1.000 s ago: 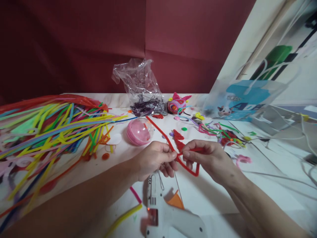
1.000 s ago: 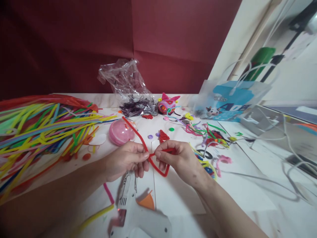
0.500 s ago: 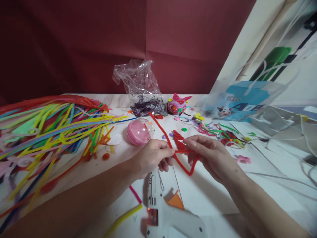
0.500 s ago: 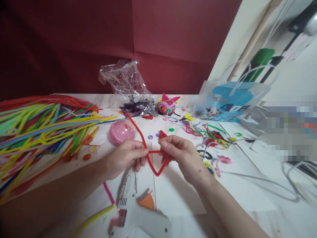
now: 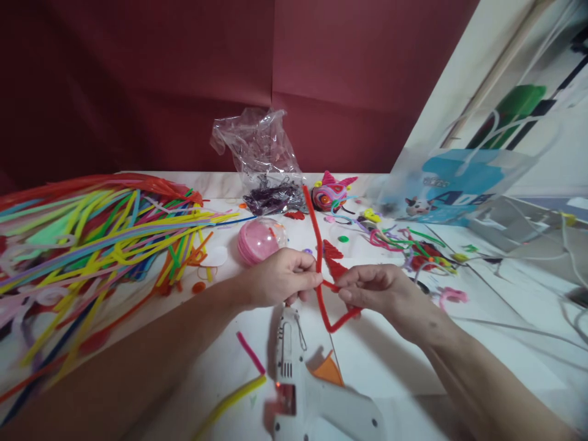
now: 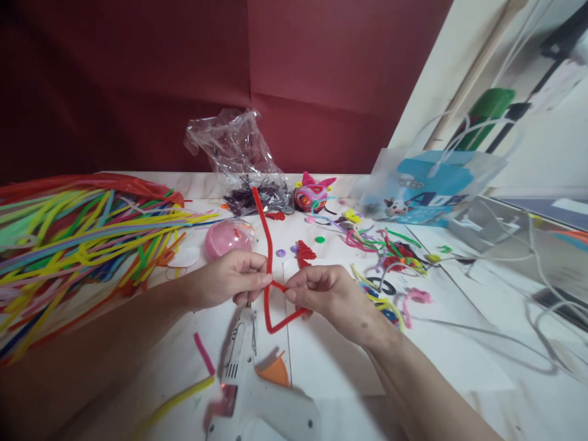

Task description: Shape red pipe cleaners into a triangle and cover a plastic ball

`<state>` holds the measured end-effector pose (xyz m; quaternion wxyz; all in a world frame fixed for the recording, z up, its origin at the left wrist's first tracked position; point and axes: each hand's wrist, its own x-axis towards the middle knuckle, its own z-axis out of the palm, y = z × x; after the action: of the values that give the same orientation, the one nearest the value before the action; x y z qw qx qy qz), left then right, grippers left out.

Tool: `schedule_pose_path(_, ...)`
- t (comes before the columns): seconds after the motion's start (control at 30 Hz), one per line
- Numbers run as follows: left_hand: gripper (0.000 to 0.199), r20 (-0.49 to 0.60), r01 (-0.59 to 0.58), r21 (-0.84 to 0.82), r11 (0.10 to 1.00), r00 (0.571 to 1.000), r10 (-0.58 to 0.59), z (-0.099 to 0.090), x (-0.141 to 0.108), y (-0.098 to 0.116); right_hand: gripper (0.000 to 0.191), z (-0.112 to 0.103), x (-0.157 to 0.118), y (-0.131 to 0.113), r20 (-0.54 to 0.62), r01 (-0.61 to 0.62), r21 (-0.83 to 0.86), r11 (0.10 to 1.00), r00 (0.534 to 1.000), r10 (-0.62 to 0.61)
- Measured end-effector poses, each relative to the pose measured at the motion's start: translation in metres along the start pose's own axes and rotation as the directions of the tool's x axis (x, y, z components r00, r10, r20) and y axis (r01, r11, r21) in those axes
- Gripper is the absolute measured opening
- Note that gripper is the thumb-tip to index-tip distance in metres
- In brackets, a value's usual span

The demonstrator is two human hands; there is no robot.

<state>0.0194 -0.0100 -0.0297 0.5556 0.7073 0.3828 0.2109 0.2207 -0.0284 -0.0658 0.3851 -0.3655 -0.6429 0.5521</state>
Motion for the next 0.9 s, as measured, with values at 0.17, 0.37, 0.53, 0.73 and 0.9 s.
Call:
schedule_pose_path(0.17,0.023,0.045,-0.001,-0.013,1.000,0.999,0.001,-0.0019,-0.0010,0.0004,0.033,0.0042,0.0004,-0.0034,-0.023,0.012,-0.035,0.999,1.000,-0.013)
schedule_pose_path(0.37,0.021,0.058,0.013,-0.003,1.000,0.998,-0.012,-0.0057,-0.0012,-0.0008,0.031,0.0056,0.0005,-0.0053,-0.021,0.039,-0.086,0.995,0.999,-0.041)
schedule_pose_path(0.53,0.022,0.083,0.039,0.026,0.999,0.996,-0.041,-0.0057,-0.0015,-0.0004,0.027,0.0068,-0.0011,-0.0057,0.000,0.064,-0.106,0.992,0.998,-0.065)
schedule_pose_path(0.73,0.023,0.110,0.044,0.041,0.998,0.993,-0.048,-0.0031,-0.0003,-0.0021,0.024,0.0071,-0.0016,-0.0064,0.025,0.065,-0.114,0.991,0.998,-0.063)
schedule_pose_path(0.9,0.021,0.078,0.071,-0.013,0.997,0.994,-0.070,-0.0033,0.0003,-0.0022,0.024,0.0063,-0.0012,-0.0071,-0.001,0.079,-0.145,0.986,0.997,-0.080)
